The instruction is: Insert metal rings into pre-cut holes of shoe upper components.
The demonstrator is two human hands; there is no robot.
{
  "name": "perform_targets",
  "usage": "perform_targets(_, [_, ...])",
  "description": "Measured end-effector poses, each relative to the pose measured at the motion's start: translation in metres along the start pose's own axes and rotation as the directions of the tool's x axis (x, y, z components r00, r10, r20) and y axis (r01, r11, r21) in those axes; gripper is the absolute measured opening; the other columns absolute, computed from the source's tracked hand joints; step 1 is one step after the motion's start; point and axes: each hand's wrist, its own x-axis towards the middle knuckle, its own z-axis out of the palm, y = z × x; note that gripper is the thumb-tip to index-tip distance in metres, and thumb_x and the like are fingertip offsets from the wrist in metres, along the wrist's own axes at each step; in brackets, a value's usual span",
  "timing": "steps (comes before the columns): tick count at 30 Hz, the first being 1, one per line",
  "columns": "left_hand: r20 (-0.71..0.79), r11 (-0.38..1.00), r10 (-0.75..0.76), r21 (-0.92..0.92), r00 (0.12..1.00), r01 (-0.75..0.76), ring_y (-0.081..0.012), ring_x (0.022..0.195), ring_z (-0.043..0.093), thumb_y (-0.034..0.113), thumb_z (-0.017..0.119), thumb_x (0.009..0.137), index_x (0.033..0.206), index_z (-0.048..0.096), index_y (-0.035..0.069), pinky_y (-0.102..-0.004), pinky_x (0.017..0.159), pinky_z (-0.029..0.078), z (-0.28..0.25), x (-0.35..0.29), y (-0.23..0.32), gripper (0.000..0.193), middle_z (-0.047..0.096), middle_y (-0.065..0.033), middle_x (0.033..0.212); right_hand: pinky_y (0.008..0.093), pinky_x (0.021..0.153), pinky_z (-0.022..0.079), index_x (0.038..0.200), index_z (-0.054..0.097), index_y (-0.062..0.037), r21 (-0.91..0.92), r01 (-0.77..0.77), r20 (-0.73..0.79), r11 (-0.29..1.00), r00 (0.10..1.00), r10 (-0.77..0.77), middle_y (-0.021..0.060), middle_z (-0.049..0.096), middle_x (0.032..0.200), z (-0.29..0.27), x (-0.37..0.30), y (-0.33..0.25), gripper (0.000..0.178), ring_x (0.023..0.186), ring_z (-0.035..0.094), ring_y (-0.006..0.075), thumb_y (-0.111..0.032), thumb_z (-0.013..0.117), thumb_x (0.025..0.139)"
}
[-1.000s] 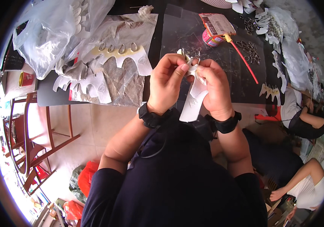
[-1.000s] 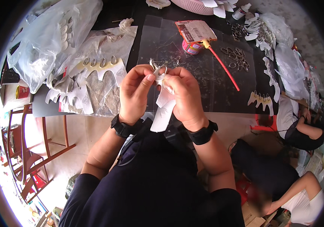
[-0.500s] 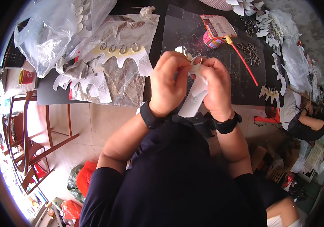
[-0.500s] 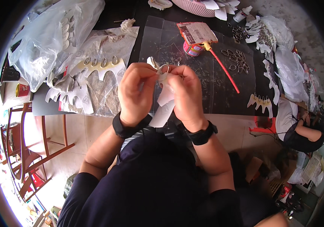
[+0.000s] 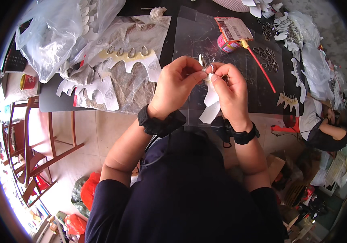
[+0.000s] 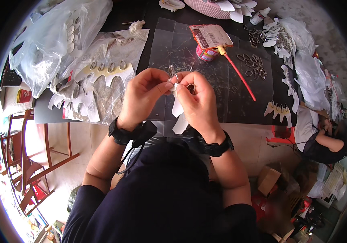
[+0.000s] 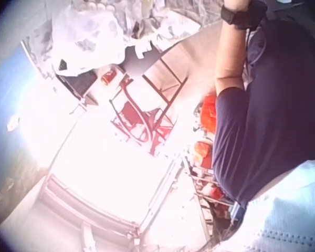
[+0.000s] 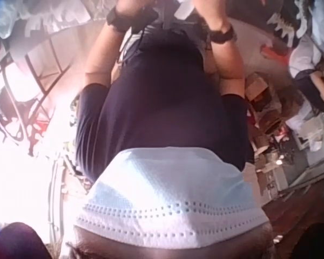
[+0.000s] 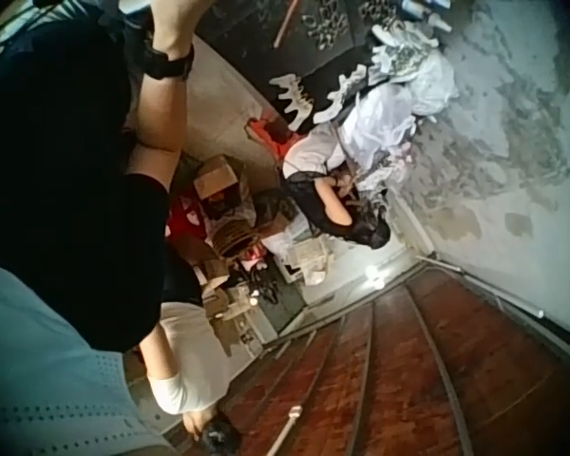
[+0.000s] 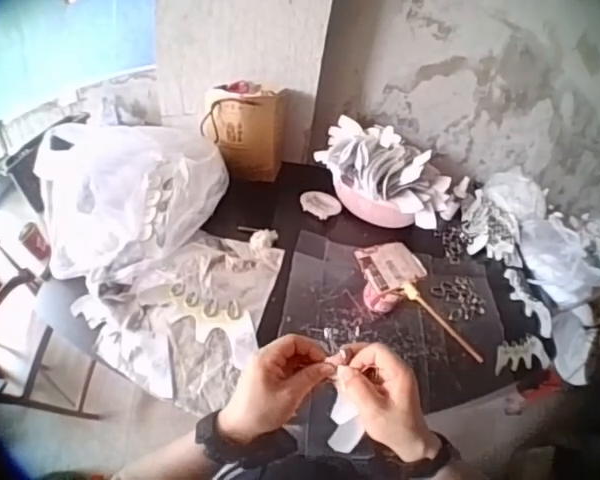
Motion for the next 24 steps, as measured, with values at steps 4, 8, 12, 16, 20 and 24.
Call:
perform_targets(4, [-0.052, 0.991, 0.131, -0.022, 0.99, -0.132, -0.007, 0.073, 0.056, 0.0, 0.065, 0.08, 0.082, 0.056, 0.0, -0.0217, 0.063, 0.048, 0.001, 0.001, -0.003, 0.009, 0.059, -0.0017, 0.078, 0.0178, 0.068, 0.04, 0.086, 0.05, -0.0008, -0.01, -0.03, 0.03, 1.0, 0.999, 0.03, 0.0062, 0.056, 0.104, -0.003, -0.001, -0.002, 0.005, 0.077, 0.047, 0.0034, 0.004, 0.048, 0.086])
perform_targets(8, [-0.209, 0.949, 0.315, 0.067, 0.926, -0.308, -0.0083, 0.076, 0.056, -0.003, 0.062, 0.08, 0.08, 0.054, 0.0, -0.0229, 0.064, 0.048, 0.017, -0.002, -0.004, 0.008, 0.057, -0.003, 0.084, 0.0169, 0.06, 0.038, 0.083, 0.047, -0.0012, 0.117, -0.027, -0.039, 0.993, 0.999, 0.032, 0.0047, 0.058, 0.097, 0.003, 0.002, 0.0, 0.006, 0.069, 0.044, 0.0014, 0.004, 0.049, 0.086])
perform_targets(12, [-0.271, 0.937, 0.278, -0.137, 0.922, -0.323, -0.0099, 0.083, 0.053, -0.01, 0.056, 0.082, 0.087, 0.051, 0.001, -0.0234, 0.073, 0.047, 0.023, -0.008, -0.008, 0.012, 0.054, -0.0049, 0.094, 0.0172, 0.062, 0.039, 0.083, 0.047, -0.001, 0.142, -0.004, -0.08, 0.99, 0.997, 0.015, 0.0049, 0.058, 0.098, 0.009, 0.001, -0.001, 0.006, 0.071, 0.046, 0.0019, 0.005, 0.049, 0.086])
perform_targets(16, [-0.252, 0.973, 0.149, -0.136, 0.956, -0.187, -0.0076, 0.079, 0.055, -0.006, 0.059, 0.081, 0.086, 0.049, 0.0, -0.0211, 0.069, 0.047, 0.023, -0.007, -0.008, 0.012, 0.056, -0.0048, 0.088, 0.0187, 0.061, 0.041, 0.083, 0.047, -0.0007, 0.001, 0.058, -0.065, 0.998, 0.996, -0.057, 0.0066, 0.058, 0.097, 0.007, 0.0, 0.0, 0.007, 0.069, 0.047, 0.0027, 0.006, 0.049, 0.085])
perform_targets(20, [-0.245, 0.966, 0.11, -0.2, 0.963, -0.162, -0.0088, 0.078, 0.058, -0.003, 0.062, 0.082, 0.093, 0.052, -0.001, -0.0216, 0.068, 0.049, 0.023, -0.004, -0.007, 0.015, 0.059, -0.0053, 0.09, 0.0193, 0.059, 0.041, 0.083, 0.047, -0.0003, -0.097, 0.093, -0.058, 0.991, 0.993, -0.099, 0.0079, 0.059, 0.096, 0.005, 0.0, 0.004, 0.007, 0.067, 0.048, 0.0035, 0.006, 0.049, 0.085])
perform_targets(24, [-0.138, 0.97, 0.061, -0.224, 0.989, -0.091, -0.0094, 0.077, 0.059, -0.002, 0.063, 0.082, 0.096, 0.054, -0.001, -0.022, 0.068, 0.05, 0.021, -0.006, -0.002, 0.016, 0.06, -0.0057, 0.09, 0.0192, 0.058, 0.042, 0.083, 0.046, -0.0002, -0.102, 0.131, -0.067, 0.986, 0.988, -0.138, 0.0091, 0.059, 0.096, 0.006, 0.001, 0.004, 0.007, 0.067, 0.05, 0.0048, 0.006, 0.05, 0.084])
